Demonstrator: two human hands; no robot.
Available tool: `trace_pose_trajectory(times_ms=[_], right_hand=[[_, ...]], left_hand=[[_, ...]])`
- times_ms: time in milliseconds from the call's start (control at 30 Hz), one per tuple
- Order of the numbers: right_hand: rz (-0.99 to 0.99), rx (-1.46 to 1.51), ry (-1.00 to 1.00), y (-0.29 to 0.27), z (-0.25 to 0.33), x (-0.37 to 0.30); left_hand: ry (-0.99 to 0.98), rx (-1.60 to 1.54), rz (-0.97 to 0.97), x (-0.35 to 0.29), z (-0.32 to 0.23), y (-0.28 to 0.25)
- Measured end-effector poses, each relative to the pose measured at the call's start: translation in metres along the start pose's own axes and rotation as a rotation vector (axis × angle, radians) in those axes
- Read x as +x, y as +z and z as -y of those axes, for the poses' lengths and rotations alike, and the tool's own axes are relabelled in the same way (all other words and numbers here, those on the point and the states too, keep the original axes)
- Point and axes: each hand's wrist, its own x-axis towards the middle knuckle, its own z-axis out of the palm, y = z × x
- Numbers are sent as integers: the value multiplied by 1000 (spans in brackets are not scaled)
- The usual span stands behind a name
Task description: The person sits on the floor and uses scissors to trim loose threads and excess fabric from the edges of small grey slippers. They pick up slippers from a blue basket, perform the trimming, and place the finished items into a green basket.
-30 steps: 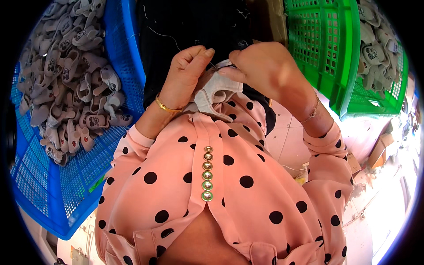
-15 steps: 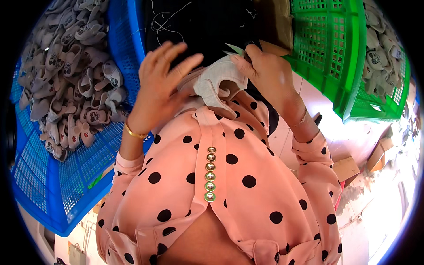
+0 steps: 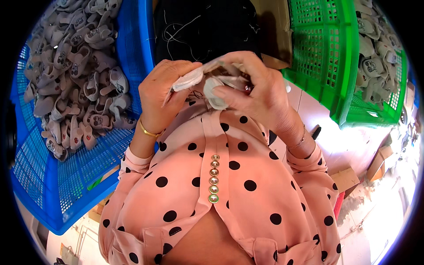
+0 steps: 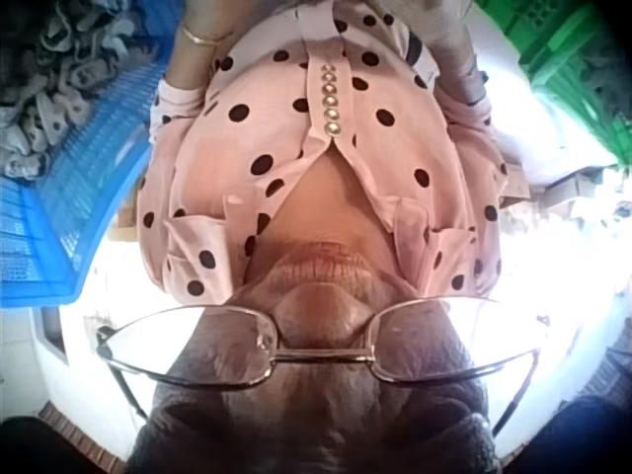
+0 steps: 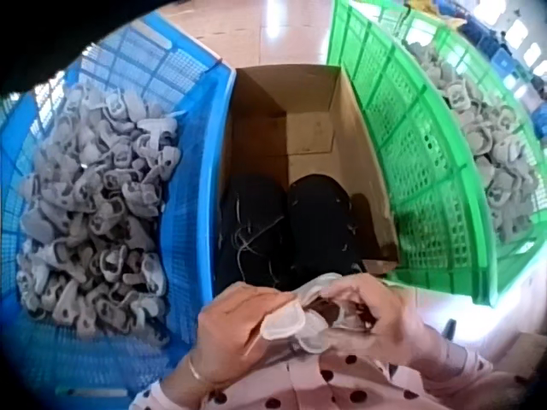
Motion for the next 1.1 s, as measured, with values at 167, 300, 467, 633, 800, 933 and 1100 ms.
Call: trace_pose_trajectory(times_ms=[167,300,467,633,800,933,1100], right_hand=[[80,239,-7,5,6,14],[61,427,70,20,-2,19],[75,847,270,21,-20,25],[-9,1044,485,24,-26,27],[-59,1018,521,32,-21,30],[-24,760,338,28,-33,34],[-229,-282,-246,7,-45,31]], left_hand=[[-34,-116,205,7,-1,-12],[-161,-175,346,8,-2,-11],[-405,-535,279,-5,2,9],[-538,-628,356,-4,1,8],[-732,-834,302,2,4,8],[-798,-940,234,4,6,11],[-918,-1025,175,4,11,12]])
